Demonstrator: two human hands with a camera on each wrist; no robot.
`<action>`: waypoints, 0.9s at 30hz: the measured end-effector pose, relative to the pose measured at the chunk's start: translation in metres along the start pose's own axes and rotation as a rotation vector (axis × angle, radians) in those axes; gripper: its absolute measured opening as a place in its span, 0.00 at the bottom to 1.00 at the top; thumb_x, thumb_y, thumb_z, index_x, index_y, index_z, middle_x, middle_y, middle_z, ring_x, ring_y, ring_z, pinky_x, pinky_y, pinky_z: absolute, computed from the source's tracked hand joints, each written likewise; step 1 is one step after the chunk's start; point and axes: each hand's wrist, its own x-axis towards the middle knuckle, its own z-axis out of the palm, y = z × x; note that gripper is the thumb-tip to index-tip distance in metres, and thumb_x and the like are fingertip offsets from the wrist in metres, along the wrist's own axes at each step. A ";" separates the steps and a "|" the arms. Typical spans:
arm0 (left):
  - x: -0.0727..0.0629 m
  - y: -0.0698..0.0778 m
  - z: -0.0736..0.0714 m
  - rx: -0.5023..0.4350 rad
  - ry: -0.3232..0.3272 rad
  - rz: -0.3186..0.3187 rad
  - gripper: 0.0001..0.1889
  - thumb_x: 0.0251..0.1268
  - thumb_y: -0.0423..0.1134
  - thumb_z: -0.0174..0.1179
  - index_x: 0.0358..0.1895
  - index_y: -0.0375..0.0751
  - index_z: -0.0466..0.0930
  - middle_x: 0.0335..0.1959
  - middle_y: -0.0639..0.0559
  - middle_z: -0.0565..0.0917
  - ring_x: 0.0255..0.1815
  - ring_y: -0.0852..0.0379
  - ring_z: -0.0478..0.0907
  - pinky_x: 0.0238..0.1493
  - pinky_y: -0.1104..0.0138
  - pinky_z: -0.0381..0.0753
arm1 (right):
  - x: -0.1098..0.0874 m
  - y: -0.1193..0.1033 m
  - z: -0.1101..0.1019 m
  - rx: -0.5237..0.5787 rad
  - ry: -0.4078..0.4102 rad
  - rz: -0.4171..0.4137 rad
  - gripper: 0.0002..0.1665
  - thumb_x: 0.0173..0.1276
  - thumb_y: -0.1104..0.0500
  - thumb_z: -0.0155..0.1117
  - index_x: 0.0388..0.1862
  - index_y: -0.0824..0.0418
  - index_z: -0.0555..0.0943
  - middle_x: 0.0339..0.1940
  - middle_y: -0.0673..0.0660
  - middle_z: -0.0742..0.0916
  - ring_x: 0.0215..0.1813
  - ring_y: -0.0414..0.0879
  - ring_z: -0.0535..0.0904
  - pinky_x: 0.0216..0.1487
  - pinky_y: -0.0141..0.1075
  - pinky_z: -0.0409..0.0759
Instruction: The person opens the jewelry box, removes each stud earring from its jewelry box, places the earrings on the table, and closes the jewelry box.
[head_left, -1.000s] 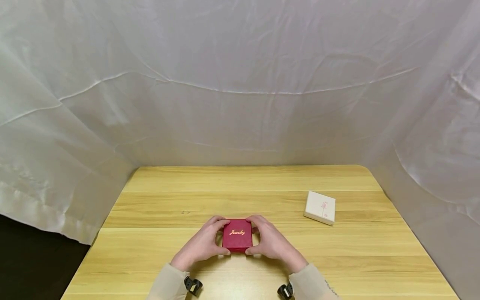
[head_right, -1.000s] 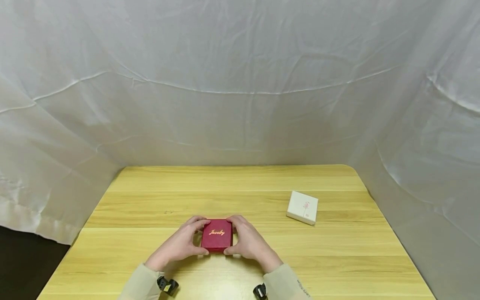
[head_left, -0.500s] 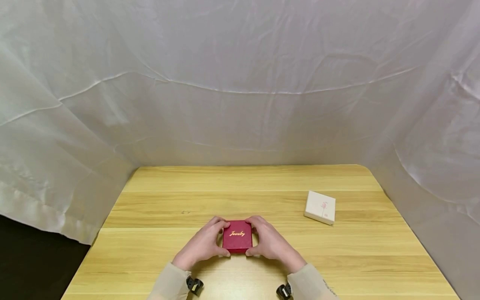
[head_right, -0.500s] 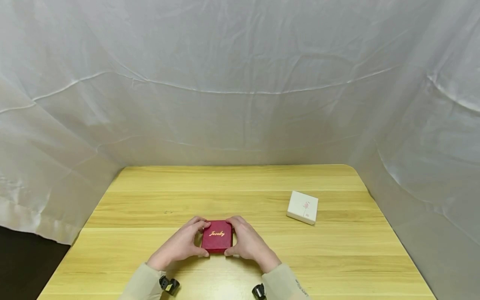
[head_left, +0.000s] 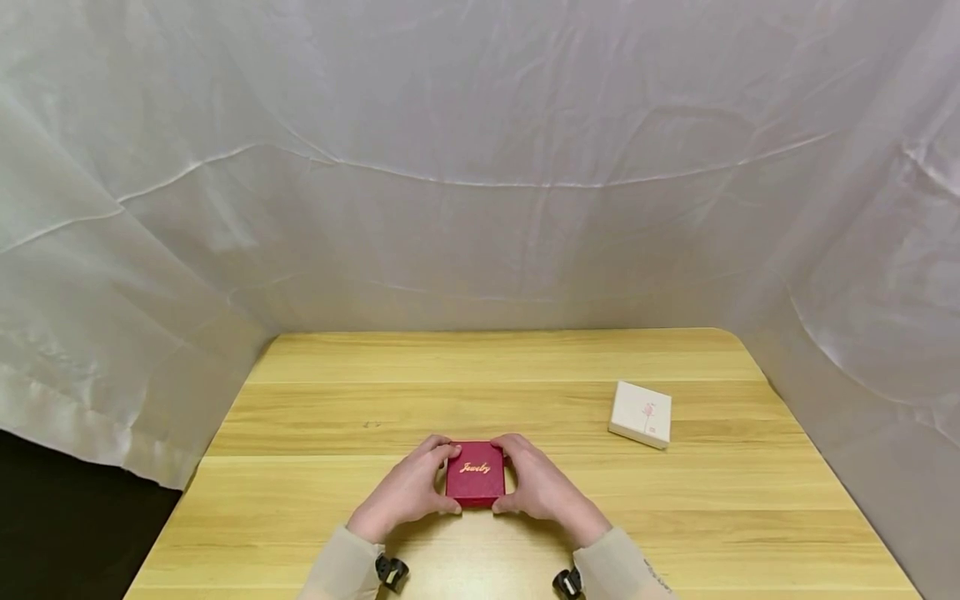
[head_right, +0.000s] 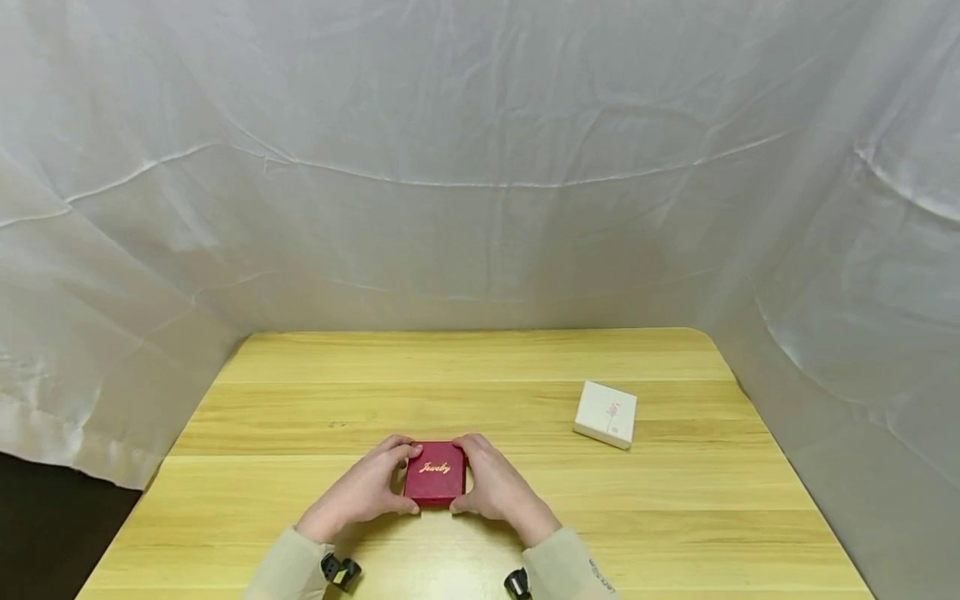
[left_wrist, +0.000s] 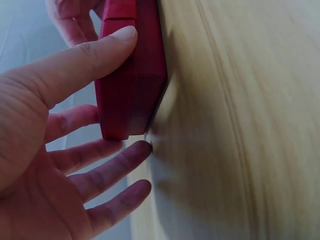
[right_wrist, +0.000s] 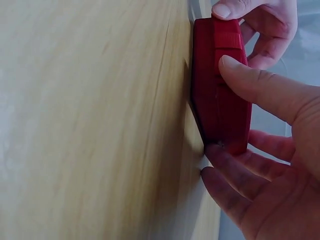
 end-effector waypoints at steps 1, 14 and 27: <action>0.000 0.000 0.000 -0.001 -0.003 -0.001 0.41 0.41 0.43 0.80 0.62 0.31 0.75 0.60 0.47 0.73 0.56 0.49 0.75 0.59 0.53 0.75 | 0.000 0.000 0.000 0.001 0.000 -0.002 0.50 0.43 0.60 0.84 0.66 0.64 0.70 0.61 0.57 0.77 0.62 0.55 0.73 0.65 0.51 0.70; -0.007 0.008 -0.003 -0.119 0.003 -0.103 0.31 0.65 0.46 0.65 0.66 0.32 0.70 0.53 0.43 0.77 0.44 0.52 0.79 0.47 0.55 0.80 | -0.004 0.004 -0.004 0.049 -0.015 0.030 0.40 0.64 0.52 0.71 0.70 0.67 0.68 0.65 0.65 0.74 0.65 0.61 0.71 0.65 0.57 0.68; -0.003 0.005 0.000 -0.144 -0.004 -0.067 0.28 0.65 0.37 0.65 0.65 0.32 0.70 0.39 0.48 0.83 0.40 0.55 0.80 0.43 0.60 0.81 | -0.004 0.003 -0.003 0.086 0.002 0.071 0.32 0.67 0.59 0.67 0.68 0.67 0.70 0.43 0.56 0.84 0.39 0.43 0.78 0.40 0.38 0.79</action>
